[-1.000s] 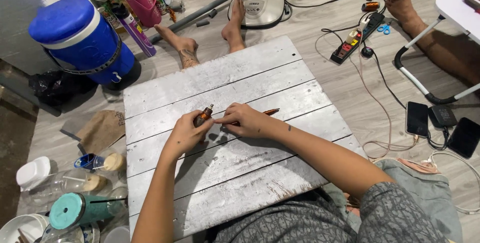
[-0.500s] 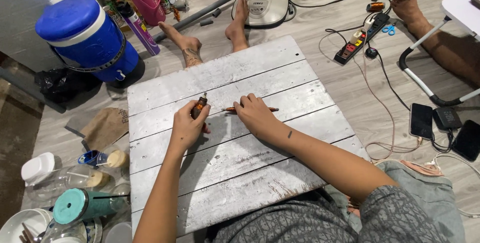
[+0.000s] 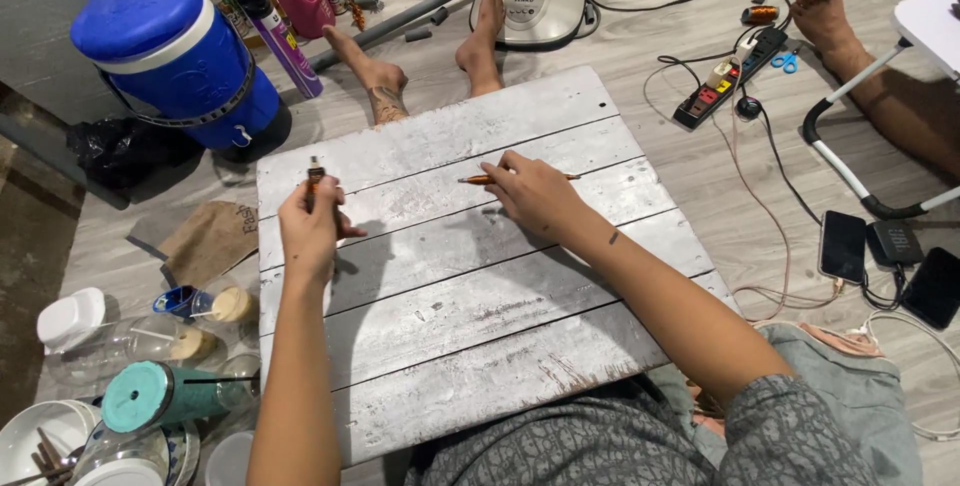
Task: Winding copper wire around a small motor rotor using a pen as a guide to ensure even distribution.
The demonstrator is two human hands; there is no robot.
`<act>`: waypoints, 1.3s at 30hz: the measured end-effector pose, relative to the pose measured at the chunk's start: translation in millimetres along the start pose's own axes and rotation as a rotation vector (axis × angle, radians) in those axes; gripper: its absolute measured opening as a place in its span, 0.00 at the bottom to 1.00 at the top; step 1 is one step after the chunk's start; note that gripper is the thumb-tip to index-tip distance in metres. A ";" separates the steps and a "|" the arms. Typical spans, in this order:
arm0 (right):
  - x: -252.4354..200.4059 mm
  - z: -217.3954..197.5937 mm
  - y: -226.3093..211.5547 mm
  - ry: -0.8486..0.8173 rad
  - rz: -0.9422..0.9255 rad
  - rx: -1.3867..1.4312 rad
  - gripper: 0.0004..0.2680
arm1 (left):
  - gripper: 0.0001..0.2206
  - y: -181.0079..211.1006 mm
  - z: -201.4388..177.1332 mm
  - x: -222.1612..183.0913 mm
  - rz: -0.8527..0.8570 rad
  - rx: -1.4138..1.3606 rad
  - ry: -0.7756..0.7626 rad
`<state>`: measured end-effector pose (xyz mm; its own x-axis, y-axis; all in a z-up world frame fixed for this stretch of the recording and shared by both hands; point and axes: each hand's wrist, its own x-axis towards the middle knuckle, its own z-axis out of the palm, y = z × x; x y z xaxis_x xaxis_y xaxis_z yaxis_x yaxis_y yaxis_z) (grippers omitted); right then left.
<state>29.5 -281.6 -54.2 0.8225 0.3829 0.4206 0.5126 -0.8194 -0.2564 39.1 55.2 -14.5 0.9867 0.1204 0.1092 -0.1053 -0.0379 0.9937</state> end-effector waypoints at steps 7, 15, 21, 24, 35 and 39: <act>3.5 -0.4 36.4 -0.090 0.288 -0.114 0.16 | 0.11 -32.2 -39.3 31.1 -0.056 -0.114 0.202; 3.6 -6.9 53.0 -0.077 0.550 -0.220 0.11 | 0.12 -45.5 -64.0 40.0 -0.055 -0.088 0.287; 7.6 -9.5 32.1 -0.121 0.528 -0.224 0.09 | 0.11 -41.0 -62.1 40.7 -0.032 -0.086 0.281; 7.5 -7.2 25.4 -0.145 0.508 -0.237 0.09 | 0.11 -29.9 -51.0 31.0 -0.030 -0.054 0.255; 2.5 4.8 7.1 -0.228 0.366 -0.329 0.05 | 0.11 -18.5 7.9 2.8 -0.136 -0.105 0.003; 1.8 4.9 -3.1 -0.253 0.343 -0.316 0.06 | 0.12 -5.4 27.2 -13.4 -0.154 -0.115 -0.074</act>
<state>30.6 -276.3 -57.0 0.9837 0.1287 0.1256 0.1360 -0.9894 -0.0514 29.8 26.8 -22.0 0.9982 0.0425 -0.0422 0.0383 0.0893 0.9953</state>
